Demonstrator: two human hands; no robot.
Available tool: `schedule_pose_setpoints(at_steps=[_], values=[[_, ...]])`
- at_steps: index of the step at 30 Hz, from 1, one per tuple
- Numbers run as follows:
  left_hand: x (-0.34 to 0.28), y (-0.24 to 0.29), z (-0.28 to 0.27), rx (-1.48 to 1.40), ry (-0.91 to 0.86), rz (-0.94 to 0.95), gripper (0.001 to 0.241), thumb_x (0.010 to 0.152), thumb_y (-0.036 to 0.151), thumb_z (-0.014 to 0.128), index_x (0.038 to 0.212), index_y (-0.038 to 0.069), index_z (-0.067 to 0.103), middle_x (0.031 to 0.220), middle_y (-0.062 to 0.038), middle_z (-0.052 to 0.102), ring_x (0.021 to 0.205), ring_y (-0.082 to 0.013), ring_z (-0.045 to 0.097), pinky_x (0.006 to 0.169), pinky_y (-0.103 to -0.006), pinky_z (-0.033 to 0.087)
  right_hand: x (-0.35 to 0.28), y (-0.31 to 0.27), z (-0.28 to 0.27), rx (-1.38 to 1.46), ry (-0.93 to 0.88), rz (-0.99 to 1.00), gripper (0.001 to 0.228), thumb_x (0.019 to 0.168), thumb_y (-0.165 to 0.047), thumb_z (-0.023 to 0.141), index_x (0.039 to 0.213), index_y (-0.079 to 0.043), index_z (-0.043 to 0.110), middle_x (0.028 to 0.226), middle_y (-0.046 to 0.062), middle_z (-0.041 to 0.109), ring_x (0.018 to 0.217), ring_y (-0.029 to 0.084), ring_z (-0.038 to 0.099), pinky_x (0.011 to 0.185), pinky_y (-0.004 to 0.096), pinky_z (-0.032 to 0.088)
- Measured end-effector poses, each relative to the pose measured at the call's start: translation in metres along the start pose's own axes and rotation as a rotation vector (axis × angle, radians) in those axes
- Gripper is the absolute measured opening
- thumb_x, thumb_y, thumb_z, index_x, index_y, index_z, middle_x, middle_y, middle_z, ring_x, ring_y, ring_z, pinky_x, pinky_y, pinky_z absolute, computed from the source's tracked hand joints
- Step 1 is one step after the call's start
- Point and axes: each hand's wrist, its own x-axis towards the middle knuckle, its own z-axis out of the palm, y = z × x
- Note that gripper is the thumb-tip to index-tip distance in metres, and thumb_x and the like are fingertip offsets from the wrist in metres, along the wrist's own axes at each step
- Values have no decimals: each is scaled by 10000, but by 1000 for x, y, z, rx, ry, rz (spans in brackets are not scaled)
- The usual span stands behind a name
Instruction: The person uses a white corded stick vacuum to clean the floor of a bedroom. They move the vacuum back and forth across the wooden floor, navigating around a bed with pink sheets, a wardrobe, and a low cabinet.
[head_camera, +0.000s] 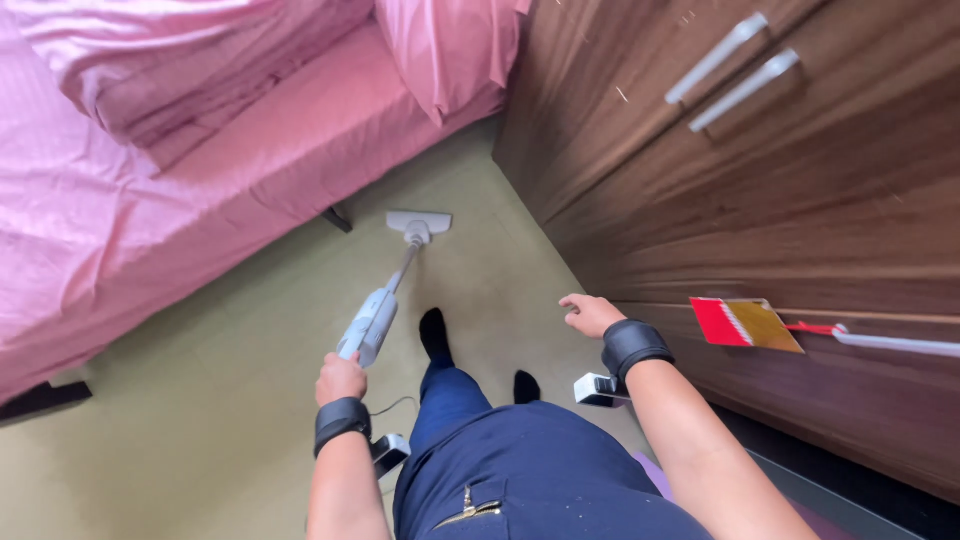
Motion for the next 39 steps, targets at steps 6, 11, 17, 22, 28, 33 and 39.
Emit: schedule_pose_setpoints(at_steps=[6, 11, 17, 22, 28, 33, 39], values=[[90, 71, -38, -84, 18, 76, 468, 992, 446, 631, 1192, 22, 612, 1212, -261, 696, 1151, -456, 656, 954, -545, 524, 20, -108, -33, 122, 0, 24, 472, 926, -246, 618, 1389, -154, 612, 1198, 117, 755, 1122, 265, 717, 976, 369, 543], [130, 97, -68, -74, 25, 124, 479, 979, 445, 672, 1175, 13, 607, 1195, -254, 703, 1129, -449, 670, 942, -536, 535, 41, -162, -41, 151, -27, 40, 475, 930, -261, 627, 1392, -152, 612, 1218, 127, 740, 1142, 265, 705, 981, 368, 542], [107, 100, -121, -247, -257, 190, 557, 850, 162, 718, 1314, 86, 419, 1093, -290, 674, 987, -478, 703, 850, -531, 571, 96, -206, -29, 10, -98, -48, 478, 928, -326, 624, 1376, -161, 632, 1247, 127, 728, 1176, 293, 684, 1008, 387, 523], [119, 78, -31, -224, -190, 607, 367, 836, 14, 651, 1172, 114, 544, 976, -291, 698, 969, -497, 656, 829, -526, 531, 125, -260, -5, 37, -144, -226, 460, 977, -422, 571, 1327, -138, 660, 1260, 125, 717, 1170, 317, 678, 1000, 393, 515], [53, 136, -56, -254, -315, 775, 114, 748, -9, 657, 789, 93, 627, 793, -184, 691, 794, -398, 680, 698, -483, 532, 136, -292, 7, 49, -295, -301, 474, 989, -477, 542, 1225, -103, 712, 1146, 132, 751, 1064, 291, 700, 936, 383, 531], [29, 174, -49, -376, -259, 911, 112, 759, -7, 674, 761, 80, 604, 739, -148, 680, 756, -393, 672, 664, -485, 511, 142, -270, -9, 296, -348, 35, 528, 981, -525, 543, 1130, -43, 697, 921, 81, 720, 731, 181, 632, 624, 356, 532], [10, 218, -38, -488, -284, 875, 132, 737, -46, 649, 761, 53, 565, 732, -162, 662, 761, -400, 662, 659, -468, 507, 164, -240, -23, 427, -479, 241, 662, 992, -560, 508, 1033, 69, 709, 830, 127, 675, 598, 206, 608, 549, 343, 577]])
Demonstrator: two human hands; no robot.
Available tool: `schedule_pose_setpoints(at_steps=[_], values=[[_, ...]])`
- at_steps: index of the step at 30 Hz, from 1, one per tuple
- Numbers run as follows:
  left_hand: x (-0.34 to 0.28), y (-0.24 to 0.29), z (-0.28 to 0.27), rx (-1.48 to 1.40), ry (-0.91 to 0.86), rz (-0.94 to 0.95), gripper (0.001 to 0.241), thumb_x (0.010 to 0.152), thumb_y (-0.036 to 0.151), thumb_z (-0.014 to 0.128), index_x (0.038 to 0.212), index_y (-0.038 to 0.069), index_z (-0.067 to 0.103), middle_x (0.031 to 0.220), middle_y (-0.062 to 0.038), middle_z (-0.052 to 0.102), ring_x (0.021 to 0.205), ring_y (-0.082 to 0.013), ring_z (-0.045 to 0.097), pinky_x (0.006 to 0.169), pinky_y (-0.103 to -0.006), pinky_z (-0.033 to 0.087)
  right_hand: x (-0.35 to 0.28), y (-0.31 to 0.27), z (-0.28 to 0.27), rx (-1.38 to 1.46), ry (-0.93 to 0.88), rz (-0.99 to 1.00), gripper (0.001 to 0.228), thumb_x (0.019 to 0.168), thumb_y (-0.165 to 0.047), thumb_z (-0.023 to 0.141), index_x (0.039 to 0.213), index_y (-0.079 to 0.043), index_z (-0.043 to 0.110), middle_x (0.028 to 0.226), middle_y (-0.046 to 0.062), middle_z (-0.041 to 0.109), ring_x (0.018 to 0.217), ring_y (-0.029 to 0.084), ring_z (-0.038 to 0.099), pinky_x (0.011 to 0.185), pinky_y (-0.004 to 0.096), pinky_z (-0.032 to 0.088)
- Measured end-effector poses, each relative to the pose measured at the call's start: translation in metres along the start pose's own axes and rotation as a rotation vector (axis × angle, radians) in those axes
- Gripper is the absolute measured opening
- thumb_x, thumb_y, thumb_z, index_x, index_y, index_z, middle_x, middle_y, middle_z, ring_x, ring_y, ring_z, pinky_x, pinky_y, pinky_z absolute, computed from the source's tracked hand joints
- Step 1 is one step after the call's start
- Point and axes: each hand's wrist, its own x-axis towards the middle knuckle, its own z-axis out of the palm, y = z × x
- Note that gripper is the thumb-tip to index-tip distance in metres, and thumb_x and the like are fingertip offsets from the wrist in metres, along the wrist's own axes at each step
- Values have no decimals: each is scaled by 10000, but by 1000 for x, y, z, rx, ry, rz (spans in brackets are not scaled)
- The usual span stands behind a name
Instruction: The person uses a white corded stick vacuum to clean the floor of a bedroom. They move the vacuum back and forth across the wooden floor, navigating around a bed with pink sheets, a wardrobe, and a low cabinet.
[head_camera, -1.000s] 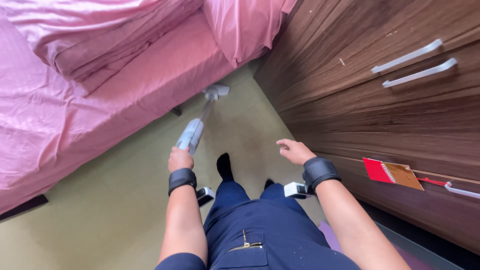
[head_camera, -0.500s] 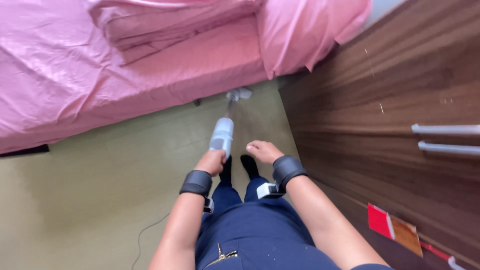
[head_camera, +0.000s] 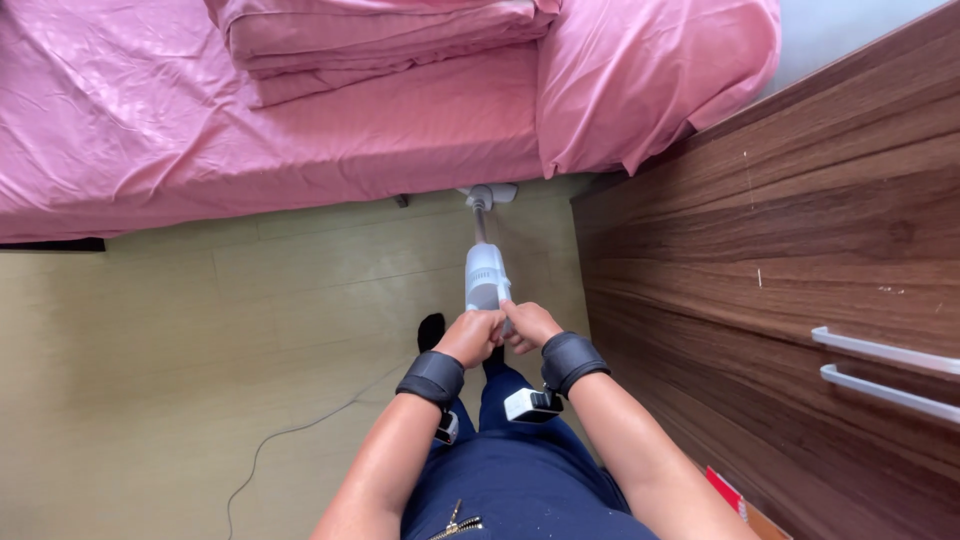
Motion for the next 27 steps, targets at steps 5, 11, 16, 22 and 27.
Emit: schedule_pose_setpoints(at_steps=[5, 11, 16, 22, 27], values=[[8, 5, 19, -21, -84, -30, 153, 727, -79, 620, 787, 49, 562, 773, -154, 669, 794, -378, 670, 685, -446, 512, 21, 13, -19, 33, 143, 32, 500, 906, -411, 652, 1006, 76, 706, 810, 102, 703, 601, 184, 634, 564, 347, 539], [-9, -8, 11, 11, -130, -59, 188, 759, 16, 697, 930, 74, 645, 942, -131, 719, 952, -351, 686, 808, -434, 537, 36, 46, -48, -200, 302, -119, 495, 844, -279, 732, 1113, 128, 649, 770, 126, 751, 636, 179, 707, 605, 335, 553], [-82, -69, -34, 108, -14, -276, 234, 830, 166, 720, 1052, 100, 685, 1097, -140, 737, 1071, -354, 682, 918, -432, 539, 33, 78, -64, -189, 304, -143, 636, 820, -208, 773, 1292, 39, 426, 882, 138, 711, 673, 191, 696, 627, 381, 573], [-201, -88, -95, 254, 13, -575, 241, 863, 196, 708, 1094, 130, 692, 1128, -142, 734, 1099, -354, 670, 929, -449, 542, -30, 86, -30, -326, 347, 9, 562, 874, -335, 715, 1339, -91, 512, 905, 112, 715, 739, 199, 671, 596, 433, 542], [-248, -69, -136, 374, 95, -467, 191, 876, 200, 694, 1063, 162, 699, 1106, -105, 728, 1087, -343, 661, 888, -472, 541, -22, 141, -11, -342, 490, 32, 511, 909, -396, 710, 1230, -19, 588, 916, 120, 727, 741, 262, 693, 585, 437, 555]])
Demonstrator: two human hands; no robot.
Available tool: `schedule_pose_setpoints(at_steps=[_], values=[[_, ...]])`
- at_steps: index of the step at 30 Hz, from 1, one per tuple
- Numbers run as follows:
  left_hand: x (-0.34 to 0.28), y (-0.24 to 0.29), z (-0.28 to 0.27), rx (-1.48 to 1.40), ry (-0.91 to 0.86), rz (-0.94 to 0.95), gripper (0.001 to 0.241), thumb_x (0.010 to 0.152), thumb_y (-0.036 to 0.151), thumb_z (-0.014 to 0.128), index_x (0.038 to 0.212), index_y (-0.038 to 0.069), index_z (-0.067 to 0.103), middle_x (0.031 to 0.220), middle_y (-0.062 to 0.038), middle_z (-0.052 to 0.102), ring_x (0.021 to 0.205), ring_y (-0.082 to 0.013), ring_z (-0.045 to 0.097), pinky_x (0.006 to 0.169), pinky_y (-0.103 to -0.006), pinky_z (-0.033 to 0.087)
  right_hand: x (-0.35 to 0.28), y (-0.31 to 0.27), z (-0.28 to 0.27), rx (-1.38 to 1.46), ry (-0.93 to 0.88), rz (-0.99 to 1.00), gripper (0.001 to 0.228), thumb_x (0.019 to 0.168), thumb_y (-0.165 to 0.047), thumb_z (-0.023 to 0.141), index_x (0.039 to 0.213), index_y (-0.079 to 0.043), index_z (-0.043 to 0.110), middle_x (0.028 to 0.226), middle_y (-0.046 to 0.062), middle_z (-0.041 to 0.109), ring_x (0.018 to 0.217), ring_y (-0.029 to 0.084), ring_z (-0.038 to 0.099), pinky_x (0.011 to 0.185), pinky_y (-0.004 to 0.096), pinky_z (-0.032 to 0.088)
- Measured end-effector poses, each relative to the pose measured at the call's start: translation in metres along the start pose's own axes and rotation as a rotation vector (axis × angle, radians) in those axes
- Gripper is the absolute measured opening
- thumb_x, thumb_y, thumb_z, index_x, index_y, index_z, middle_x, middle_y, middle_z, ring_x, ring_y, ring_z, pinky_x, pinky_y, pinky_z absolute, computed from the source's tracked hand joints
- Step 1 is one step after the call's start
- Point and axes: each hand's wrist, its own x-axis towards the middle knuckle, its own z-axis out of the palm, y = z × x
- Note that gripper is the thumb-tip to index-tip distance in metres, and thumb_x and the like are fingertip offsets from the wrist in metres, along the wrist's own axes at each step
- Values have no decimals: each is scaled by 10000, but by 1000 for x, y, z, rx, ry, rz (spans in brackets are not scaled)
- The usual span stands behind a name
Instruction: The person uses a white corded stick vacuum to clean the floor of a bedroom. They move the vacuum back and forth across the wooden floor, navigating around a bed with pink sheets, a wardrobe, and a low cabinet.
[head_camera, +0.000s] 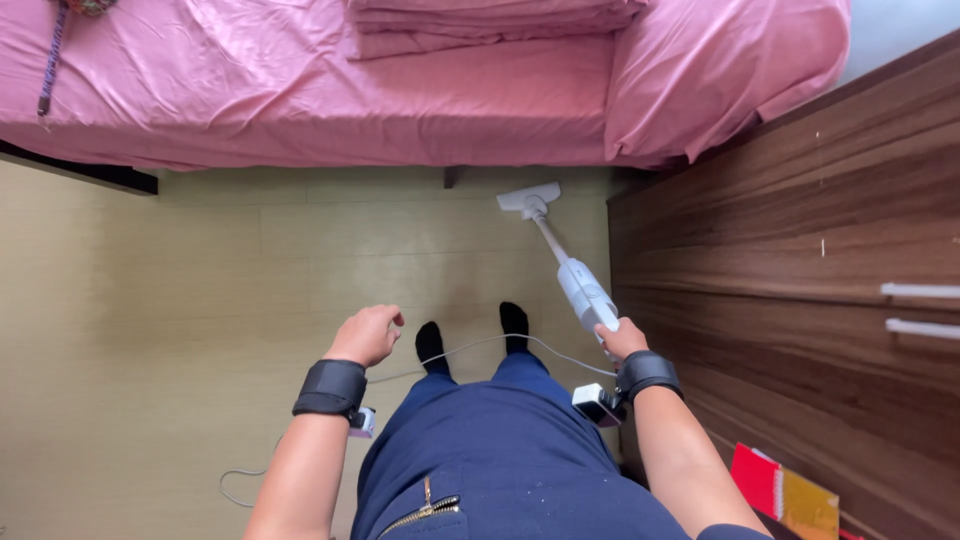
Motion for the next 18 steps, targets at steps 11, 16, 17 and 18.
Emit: schedule_pose_setpoints(at_steps=[11, 16, 17, 18], values=[[4, -11, -5, 153, -63, 245, 171, 885, 201, 687, 1052, 168, 680, 1080, -79, 727, 1053, -326, 672, 850, -469, 552, -12, 118, 56, 9, 211, 40, 575, 892, -427, 751, 1244, 18, 663, 1154, 249, 723, 1071, 377, 704, 931, 450, 535], [33, 34, -7, 223, -136, 377, 212, 870, 203, 691, 1079, 178, 665, 1069, -72, 725, 1030, -321, 681, 832, -471, 557, -15, 128, 45, 47, 233, 65, 575, 884, -410, 745, 1264, 14, 666, 1190, 255, 720, 1108, 377, 701, 983, 445, 519], [39, 47, -7, 235, -129, 417, 214, 868, 202, 691, 1079, 178, 665, 1062, -73, 724, 1017, -325, 684, 822, -474, 559, -11, 127, 42, 31, 233, 51, 574, 899, -422, 738, 1259, 19, 669, 1194, 258, 719, 1117, 382, 693, 984, 445, 517], [45, 60, -7, 247, -122, 457, 216, 865, 201, 691, 1079, 177, 665, 1056, -75, 722, 1004, -329, 688, 812, -477, 561, -8, 125, 39, 14, 234, 37, 574, 913, -435, 730, 1255, 23, 673, 1198, 262, 718, 1126, 386, 685, 986, 446, 514]])
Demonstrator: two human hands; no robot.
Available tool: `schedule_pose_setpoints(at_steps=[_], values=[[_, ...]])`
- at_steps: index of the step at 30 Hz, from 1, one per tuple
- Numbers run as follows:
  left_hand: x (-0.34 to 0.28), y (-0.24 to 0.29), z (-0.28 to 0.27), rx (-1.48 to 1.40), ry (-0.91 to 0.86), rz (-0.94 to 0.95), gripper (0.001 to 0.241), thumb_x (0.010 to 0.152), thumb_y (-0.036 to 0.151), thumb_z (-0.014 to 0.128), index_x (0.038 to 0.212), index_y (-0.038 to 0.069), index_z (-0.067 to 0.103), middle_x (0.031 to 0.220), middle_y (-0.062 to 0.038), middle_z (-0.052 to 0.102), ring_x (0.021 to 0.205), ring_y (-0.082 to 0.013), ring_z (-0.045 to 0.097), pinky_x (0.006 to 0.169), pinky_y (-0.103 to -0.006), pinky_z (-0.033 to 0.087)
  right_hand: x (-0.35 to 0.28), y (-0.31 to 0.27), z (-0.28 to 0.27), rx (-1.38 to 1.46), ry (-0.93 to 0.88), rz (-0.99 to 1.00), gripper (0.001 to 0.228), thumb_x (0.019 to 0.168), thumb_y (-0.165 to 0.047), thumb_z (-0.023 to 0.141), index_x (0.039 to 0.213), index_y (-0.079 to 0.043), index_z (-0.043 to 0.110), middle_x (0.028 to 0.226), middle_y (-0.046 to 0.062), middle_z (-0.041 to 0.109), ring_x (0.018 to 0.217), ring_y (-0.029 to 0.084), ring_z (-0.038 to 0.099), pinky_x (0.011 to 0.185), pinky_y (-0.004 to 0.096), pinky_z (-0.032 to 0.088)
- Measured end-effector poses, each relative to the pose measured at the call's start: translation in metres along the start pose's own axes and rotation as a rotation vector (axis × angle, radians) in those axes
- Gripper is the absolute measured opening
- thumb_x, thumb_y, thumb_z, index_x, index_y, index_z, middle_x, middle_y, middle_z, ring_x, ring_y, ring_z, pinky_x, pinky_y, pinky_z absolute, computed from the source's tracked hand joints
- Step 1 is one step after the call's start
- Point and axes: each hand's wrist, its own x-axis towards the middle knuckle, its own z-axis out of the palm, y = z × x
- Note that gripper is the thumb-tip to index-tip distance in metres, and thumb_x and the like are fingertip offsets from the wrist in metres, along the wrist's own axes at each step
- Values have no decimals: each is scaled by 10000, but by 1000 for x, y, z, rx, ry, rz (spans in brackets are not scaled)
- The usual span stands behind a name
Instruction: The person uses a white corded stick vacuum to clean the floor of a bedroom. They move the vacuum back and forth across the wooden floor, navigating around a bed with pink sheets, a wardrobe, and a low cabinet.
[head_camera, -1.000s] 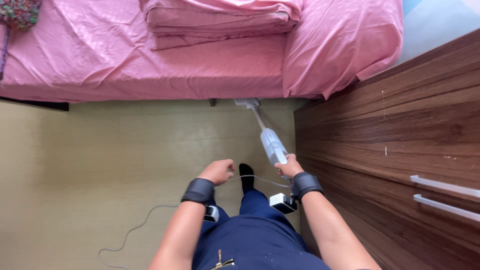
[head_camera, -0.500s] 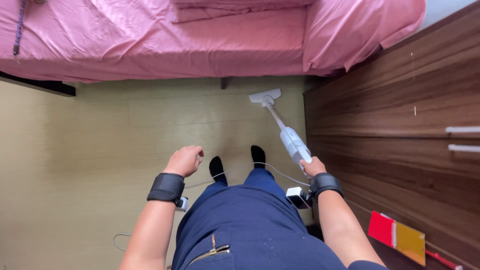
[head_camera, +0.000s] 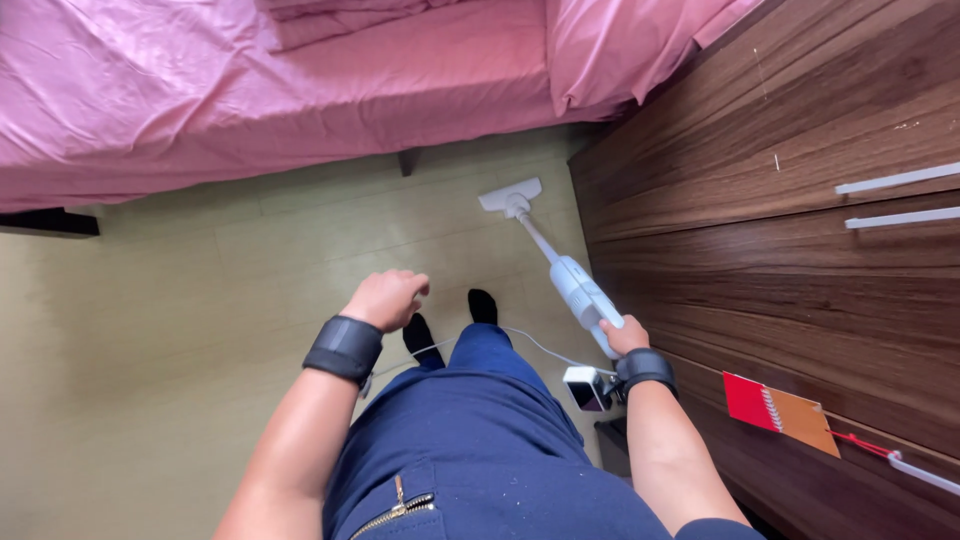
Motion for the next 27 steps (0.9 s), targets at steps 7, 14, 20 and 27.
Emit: schedule_pose_setpoints(at_steps=[7, 14, 20, 27], values=[[45, 35, -21, -57, 85, -10, 171, 897, 205, 668, 1065, 170, 676, 1052, -84, 728, 980, -348, 690, 803, -489, 559, 39, -41, -22, 58, -18, -74, 554, 883, -404, 755, 1237, 8, 646, 1169, 246, 713, 1081, 367, 698, 953, 440, 526], [43, 29, -6, -34, 135, -212, 147, 897, 202, 665, 1036, 167, 701, 1052, -78, 739, 1002, -329, 692, 818, -477, 561, -14, -173, -107, -25, -307, -31, 608, 901, -346, 707, 1362, -33, 466, 1165, 263, 698, 998, 432, 722, 820, 542, 577], [44, 29, 20, -30, 167, -303, 169, 888, 197, 674, 1053, 170, 705, 1049, -83, 736, 1016, -331, 679, 835, -482, 555, 72, -144, -26, -323, -299, -444, 611, 872, -276, 750, 1283, 55, 442, 1143, 354, 667, 1081, 480, 661, 914, 497, 528], [11, 18, 40, -111, 159, -388, 181, 897, 213, 680, 1070, 168, 706, 1071, -90, 731, 1060, -333, 669, 865, -483, 547, 36, -138, -31, -379, -450, -530, 515, 859, -223, 688, 1220, 31, 424, 1063, 335, 690, 1026, 481, 679, 893, 507, 532]])
